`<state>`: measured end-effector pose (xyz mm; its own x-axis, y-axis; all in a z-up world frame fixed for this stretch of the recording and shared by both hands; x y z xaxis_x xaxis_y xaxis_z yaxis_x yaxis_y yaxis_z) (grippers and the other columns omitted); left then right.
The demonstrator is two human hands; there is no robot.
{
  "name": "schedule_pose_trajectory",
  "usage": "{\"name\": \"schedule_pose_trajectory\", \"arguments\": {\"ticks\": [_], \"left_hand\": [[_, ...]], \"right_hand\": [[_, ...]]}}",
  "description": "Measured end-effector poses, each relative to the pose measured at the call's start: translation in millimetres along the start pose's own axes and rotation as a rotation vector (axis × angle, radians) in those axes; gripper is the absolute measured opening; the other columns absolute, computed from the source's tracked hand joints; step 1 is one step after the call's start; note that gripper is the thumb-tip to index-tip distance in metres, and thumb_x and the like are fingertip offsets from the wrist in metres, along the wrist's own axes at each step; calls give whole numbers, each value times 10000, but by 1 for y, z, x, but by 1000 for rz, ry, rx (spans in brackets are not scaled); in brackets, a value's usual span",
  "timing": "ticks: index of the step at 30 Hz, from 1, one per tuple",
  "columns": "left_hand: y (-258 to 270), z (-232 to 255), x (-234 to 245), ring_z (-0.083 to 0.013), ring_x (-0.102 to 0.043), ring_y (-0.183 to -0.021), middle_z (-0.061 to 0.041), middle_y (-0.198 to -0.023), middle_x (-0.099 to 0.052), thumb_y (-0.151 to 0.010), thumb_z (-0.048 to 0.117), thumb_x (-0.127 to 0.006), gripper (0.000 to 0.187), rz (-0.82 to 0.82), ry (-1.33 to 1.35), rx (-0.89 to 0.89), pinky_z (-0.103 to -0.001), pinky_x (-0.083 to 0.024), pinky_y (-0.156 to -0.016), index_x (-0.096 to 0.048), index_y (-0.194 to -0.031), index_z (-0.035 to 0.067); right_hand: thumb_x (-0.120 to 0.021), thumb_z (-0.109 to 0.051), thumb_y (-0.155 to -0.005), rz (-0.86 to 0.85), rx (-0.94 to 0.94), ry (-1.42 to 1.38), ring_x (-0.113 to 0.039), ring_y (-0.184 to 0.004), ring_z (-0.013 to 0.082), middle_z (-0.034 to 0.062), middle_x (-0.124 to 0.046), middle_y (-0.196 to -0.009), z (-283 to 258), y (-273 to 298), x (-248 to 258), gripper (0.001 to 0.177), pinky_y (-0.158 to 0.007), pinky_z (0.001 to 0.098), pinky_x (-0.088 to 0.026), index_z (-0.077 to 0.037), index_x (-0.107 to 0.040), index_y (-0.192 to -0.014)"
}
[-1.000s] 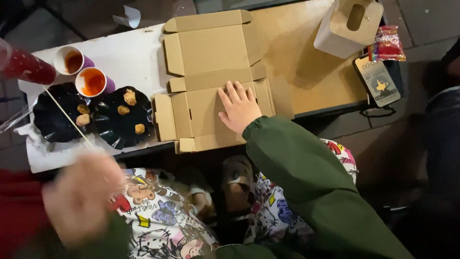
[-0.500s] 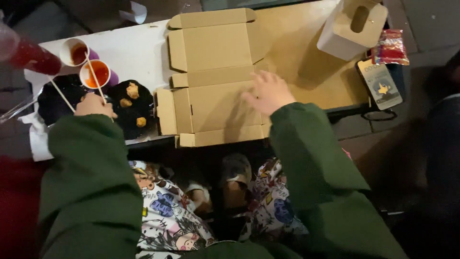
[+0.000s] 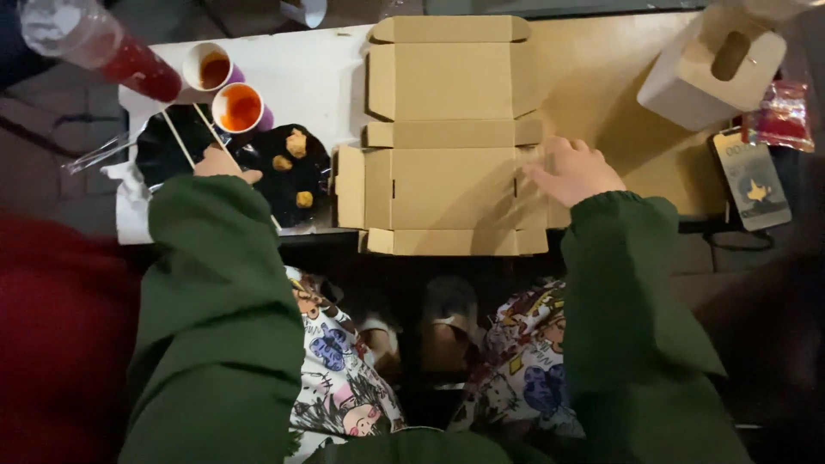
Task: Folding and assembling a cardboard pastry box.
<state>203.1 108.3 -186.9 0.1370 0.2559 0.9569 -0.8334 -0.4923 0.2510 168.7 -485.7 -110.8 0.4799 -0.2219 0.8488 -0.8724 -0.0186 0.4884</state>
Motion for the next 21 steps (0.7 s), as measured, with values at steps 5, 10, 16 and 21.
{"name": "schedule_pose_trajectory", "arguments": {"ticks": [5,10,16,21], "left_hand": [[6,4,-6,-402,-570,-1162,-270,-1230,-574,-723,328,-869,822,-28,58,98,-472,-499,-943,-411,-1301,-35],[20,13,3,-423,-548,-1189,-306,-1281,-520,-756,273,-860,852,-18,121,130,-488,-484,-959,-341,-1351,-48],[98,104,58,-360,-638,-1043,-143,-1021,-665,-751,397,-784,522,209,85,-204,-486,-493,-890,-527,-1077,81],[126,157,13,-272,-652,-1090,-19,-1025,-735,-782,434,-650,283,-149,29,-329,-420,-523,-909,-676,-965,220]], "right_hand": [[-539,-524,-871,72,-115,-29,-535,-1223,453,275,-408,-1444,19,-5,-5,796,-948,542,-488,0,-391,-1452],[-621,-534,-822,68,-144,-5,-595,-1138,435,301,-508,-1315,38,-10,-11,791,-883,514,-516,71,-502,-1318],[-690,-443,-790,101,-160,-4,-634,-1057,408,260,-602,-1160,38,-12,-7,644,-850,508,-526,62,-608,-1182],[-669,-269,-767,150,-150,-49,-675,-890,394,213,-663,-978,37,0,8,391,-744,491,-554,45,-667,-1000]]}}
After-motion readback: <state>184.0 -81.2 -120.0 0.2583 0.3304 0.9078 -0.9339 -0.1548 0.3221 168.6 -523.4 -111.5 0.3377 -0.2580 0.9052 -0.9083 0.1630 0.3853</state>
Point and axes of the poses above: each hand's wrist, its own y-axis away from the middle knuckle, its own x-axis out of the back of the hand, z = x × y, the point moved 9 cm from there along -y, towards the middle knuckle
